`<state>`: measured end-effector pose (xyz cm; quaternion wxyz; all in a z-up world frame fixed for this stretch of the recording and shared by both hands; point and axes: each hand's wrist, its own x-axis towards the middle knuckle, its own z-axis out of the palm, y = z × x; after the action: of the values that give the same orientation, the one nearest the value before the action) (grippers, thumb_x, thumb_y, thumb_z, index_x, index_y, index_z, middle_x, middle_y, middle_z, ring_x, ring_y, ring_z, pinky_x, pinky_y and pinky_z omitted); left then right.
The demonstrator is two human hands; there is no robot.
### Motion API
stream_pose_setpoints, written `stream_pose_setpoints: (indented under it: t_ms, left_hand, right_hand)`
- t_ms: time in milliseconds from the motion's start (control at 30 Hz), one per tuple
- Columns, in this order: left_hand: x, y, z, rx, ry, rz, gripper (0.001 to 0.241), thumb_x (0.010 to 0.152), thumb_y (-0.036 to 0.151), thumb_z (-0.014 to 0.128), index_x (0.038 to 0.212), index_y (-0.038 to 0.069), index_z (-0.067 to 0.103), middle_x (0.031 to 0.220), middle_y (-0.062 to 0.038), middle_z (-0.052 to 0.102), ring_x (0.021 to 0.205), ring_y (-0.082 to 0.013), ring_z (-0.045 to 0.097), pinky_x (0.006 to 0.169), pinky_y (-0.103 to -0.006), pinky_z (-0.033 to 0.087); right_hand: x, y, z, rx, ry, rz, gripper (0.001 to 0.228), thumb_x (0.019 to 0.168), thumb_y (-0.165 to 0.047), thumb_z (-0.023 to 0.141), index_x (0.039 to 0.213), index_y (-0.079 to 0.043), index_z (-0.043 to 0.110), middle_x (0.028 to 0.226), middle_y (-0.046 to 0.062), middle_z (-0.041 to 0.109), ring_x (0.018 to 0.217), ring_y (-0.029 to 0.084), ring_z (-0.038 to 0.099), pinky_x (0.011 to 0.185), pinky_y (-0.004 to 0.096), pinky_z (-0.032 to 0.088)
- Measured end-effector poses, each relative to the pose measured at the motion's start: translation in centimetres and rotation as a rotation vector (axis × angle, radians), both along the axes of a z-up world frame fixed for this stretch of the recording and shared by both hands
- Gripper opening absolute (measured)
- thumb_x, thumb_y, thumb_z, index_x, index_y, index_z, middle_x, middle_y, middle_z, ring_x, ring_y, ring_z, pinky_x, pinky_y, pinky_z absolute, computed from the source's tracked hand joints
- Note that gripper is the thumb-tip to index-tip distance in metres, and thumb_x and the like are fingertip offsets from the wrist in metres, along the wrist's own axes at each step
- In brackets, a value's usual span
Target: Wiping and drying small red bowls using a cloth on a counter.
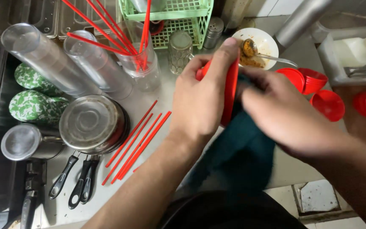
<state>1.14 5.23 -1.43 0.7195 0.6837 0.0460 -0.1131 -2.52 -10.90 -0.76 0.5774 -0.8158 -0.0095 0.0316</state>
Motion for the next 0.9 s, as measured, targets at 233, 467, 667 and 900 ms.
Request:
stream_pose_setpoints:
  t_ms: [233, 467, 667, 900]
  left_hand:
    - [0.0, 0.1, -1.1, -0.276, -0.031, -0.008, 0.074, 0.088, 0.065, 0.060, 0.123, 0.001, 0.074, 0.112, -0.009, 0.077, 0.101, -0.0168, 0.070, 0.091, -0.0299, 0.052]
    - [0.7, 0.0, -1.4, -0.026, 0.175, -0.090, 0.075, 0.082, 0.065, 0.062, 0.120, 0.001, 0.069, 0.106, -0.011, 0.079, 0.097, -0.0171, 0.073, 0.089, -0.0306, 0.056]
    - [0.5, 0.1, -2.3, -0.001, 0.073, -0.064, 0.071, 0.085, 0.067, 0.060, 0.114, 0.005, 0.076, 0.101, -0.008, 0.078, 0.092, -0.0156, 0.070, 0.083, -0.0287, 0.053]
    - [-1.5, -0.3, -1.8, -0.218, 0.287, -0.120, 0.066, 0.089, 0.066, 0.058, 0.115, 0.008, 0.077, 0.103, -0.008, 0.078, 0.092, -0.0192, 0.071, 0.079, -0.0341, 0.054]
  right_hand:
    - [-0.6, 2.1, 1.6, -0.143, -0.150, 0.079, 0.041, 0.091, -0.015, 0.069, 0.130, -0.007, 0.062, 0.117, 0.012, 0.073, 0.105, 0.024, 0.070, 0.093, 0.033, 0.055]
    - [-1.3, 1.1, -1.3, -0.504, -0.417, 0.095, 0.047, 0.082, -0.011, 0.075, 0.125, -0.001, 0.061, 0.118, 0.013, 0.064, 0.107, 0.026, 0.067, 0.090, 0.038, 0.053]
    - [-1.1, 0.8, -1.7, 0.144, 0.415, -0.167, 0.032, 0.100, -0.022, 0.055, 0.124, -0.005, 0.068, 0.107, 0.018, 0.068, 0.093, 0.030, 0.064, 0.078, 0.043, 0.052]
    - [-2.6, 1.8, 0.4, -0.490, -0.364, 0.125, 0.037, 0.081, -0.013, 0.074, 0.115, -0.013, 0.058, 0.109, 0.007, 0.070, 0.100, 0.023, 0.068, 0.085, 0.035, 0.054]
